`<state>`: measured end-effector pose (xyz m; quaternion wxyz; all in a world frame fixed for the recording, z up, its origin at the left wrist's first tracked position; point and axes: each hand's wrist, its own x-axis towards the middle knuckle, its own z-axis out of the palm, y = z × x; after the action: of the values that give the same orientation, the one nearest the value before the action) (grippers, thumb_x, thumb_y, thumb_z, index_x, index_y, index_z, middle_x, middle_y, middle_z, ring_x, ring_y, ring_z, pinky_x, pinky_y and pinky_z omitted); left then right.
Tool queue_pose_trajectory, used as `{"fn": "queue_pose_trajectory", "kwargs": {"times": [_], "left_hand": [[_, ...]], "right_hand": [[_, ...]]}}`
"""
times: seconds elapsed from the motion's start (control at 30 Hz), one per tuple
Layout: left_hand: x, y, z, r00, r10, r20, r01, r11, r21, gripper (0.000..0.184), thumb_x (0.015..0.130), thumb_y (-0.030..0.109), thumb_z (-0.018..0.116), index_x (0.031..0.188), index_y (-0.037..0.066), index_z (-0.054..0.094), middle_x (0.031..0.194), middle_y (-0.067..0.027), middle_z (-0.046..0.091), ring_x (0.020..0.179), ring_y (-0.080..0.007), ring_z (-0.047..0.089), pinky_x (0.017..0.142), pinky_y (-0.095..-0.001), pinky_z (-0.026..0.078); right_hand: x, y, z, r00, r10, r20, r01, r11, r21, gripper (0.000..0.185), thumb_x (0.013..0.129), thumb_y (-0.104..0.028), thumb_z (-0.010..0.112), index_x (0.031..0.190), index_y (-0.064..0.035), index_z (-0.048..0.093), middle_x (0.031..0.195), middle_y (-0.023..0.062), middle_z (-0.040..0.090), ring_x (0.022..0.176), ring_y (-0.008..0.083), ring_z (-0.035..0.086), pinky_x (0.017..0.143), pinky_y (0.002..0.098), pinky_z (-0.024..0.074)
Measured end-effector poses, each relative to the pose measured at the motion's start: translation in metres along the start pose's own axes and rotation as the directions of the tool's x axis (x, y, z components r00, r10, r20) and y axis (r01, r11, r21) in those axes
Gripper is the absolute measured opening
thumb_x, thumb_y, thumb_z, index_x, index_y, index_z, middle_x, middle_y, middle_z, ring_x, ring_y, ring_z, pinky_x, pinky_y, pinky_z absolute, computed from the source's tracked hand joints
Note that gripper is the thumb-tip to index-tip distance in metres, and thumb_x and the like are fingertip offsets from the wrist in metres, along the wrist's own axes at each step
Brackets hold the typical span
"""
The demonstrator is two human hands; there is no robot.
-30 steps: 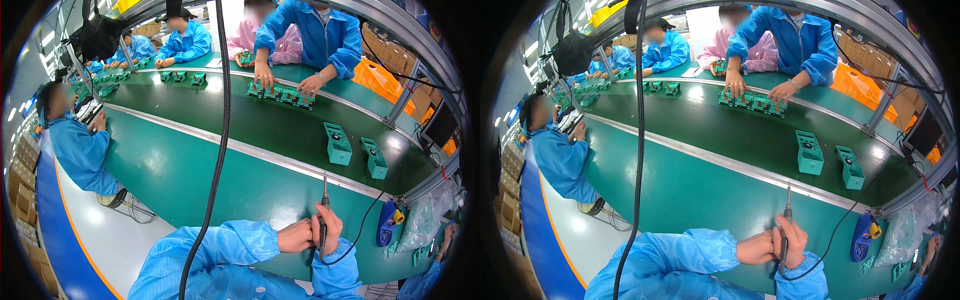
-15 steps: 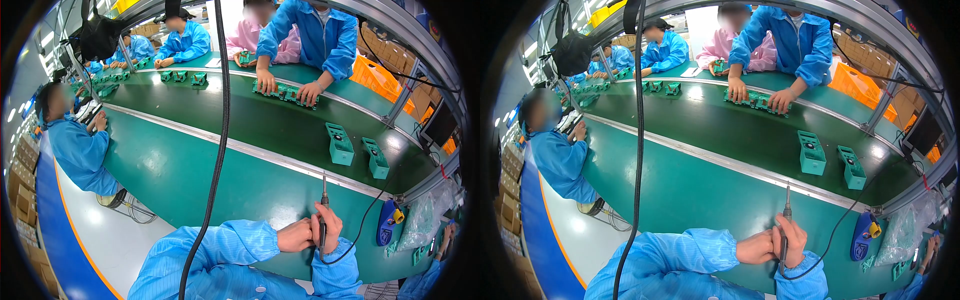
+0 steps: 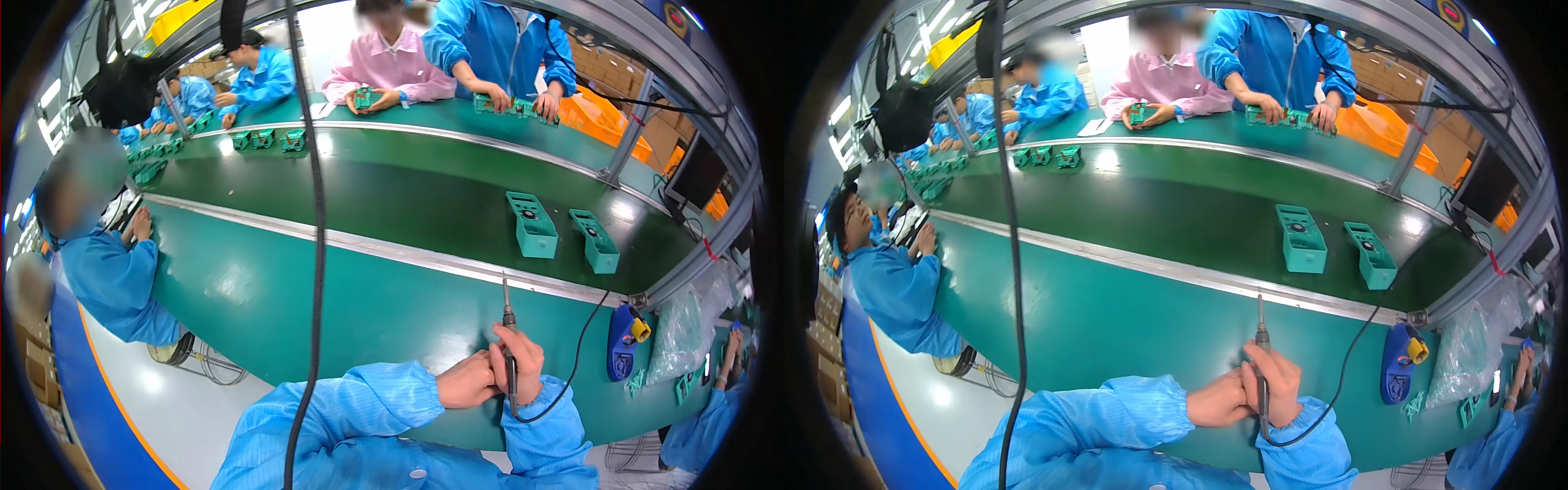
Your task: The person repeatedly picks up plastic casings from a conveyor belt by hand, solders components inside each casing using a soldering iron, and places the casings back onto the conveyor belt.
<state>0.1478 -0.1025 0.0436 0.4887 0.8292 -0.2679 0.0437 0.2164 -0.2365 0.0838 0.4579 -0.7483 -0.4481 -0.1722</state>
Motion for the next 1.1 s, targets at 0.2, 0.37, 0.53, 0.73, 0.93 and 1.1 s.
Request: {"fn": "queue_pose_trajectory", "kwargs": {"times": [0.2,0.37,0.53,0.73,0.93,1.1], "left_hand": [[0.002,0.002,0.0023,1.0,-0.021,0.001,0.021,1.0,-0.005,0.019,0.082,0.009,0.069,0.1,0.005,0.071,0.107,-0.0164,0.067,0.111,-0.0389,0.056,0.1,-0.0478,0.044],[-0.0011,-0.001,0.0034,0.999,0.014,-0.039,-0.013,1.0,0.023,0.023,0.079,0.006,0.071,0.102,0.006,0.072,0.108,-0.0171,0.067,0.111,-0.0402,0.056,0.099,-0.048,0.046],[0.0005,0.0001,0.0021,1.0,0.001,-0.02,0.0,0.999,0.045,0.028,0.078,0.006,0.071,0.106,0.008,0.074,0.113,-0.0177,0.066,0.113,-0.0401,0.057,0.097,-0.0472,0.047],[0.0007,0.0038,-0.0007,0.999,-0.009,-0.034,0.011,0.999,0.05,0.025,0.078,0.006,0.072,0.103,0.006,0.073,0.11,-0.0188,0.067,0.109,-0.0403,0.058,0.093,-0.0469,0.049],[0.0009,0.0046,-0.001,0.999,-0.001,-0.039,0.004,0.997,0.072,0.024,0.077,0.006,0.072,0.101,0.005,0.073,0.106,-0.0184,0.068,0.107,-0.0398,0.059,0.092,-0.0464,0.05],[0.0015,0.0049,-0.0003,0.999,0.0,-0.049,0.003,0.998,0.068,0.023,0.076,0.006,0.072,0.1,0.005,0.073,0.105,-0.0182,0.068,0.106,-0.0393,0.06,0.091,-0.0461,0.051]], "right_hand": [[-0.001,0.0023,-0.0056,1.0,0.014,0.004,-0.014,1.0,0.006,0.033,0.076,0.003,0.07,0.109,0.001,0.068,0.081,0.0163,0.066,0.064,0.0289,0.067,0.057,0.0355,0.053],[-0.0038,0.0029,-0.0034,0.999,0.036,-0.005,-0.036,0.999,0.011,0.032,0.077,0.001,0.072,0.109,-0.0015,0.068,0.09,0.0182,0.07,0.068,0.032,0.069,0.059,0.037,0.0552],[-0.0069,0.0079,-0.0023,1.0,0.022,-0.021,-0.021,0.999,0.03,0.033,0.076,0.001,0.073,0.109,-0.0006,0.068,0.091,0.0193,0.069,0.068,0.0325,0.069,0.058,0.0371,0.0551],[-0.0054,0.0075,-0.0017,1.0,0.001,-0.026,0.0,0.999,0.033,0.034,0.076,0.001,0.073,0.109,-0.0001,0.067,0.091,0.0195,0.069,0.068,0.0333,0.069,0.058,0.0374,0.055],[-0.0059,0.0069,-0.0023,1.0,0.015,-0.015,-0.015,1.0,0.026,0.034,0.076,0.001,0.073,0.11,-0.0002,0.067,0.09,0.0188,0.069,0.068,0.0327,0.069,0.058,0.0371,0.0552],[-0.0063,0.0075,-0.0025,1.0,0.02,-0.008,-0.02,1.0,0.019,0.034,0.076,0.001,0.072,0.11,-0.0001,0.068,0.091,0.019,0.069,0.068,0.0329,0.07,0.058,0.0373,0.0556]]}}
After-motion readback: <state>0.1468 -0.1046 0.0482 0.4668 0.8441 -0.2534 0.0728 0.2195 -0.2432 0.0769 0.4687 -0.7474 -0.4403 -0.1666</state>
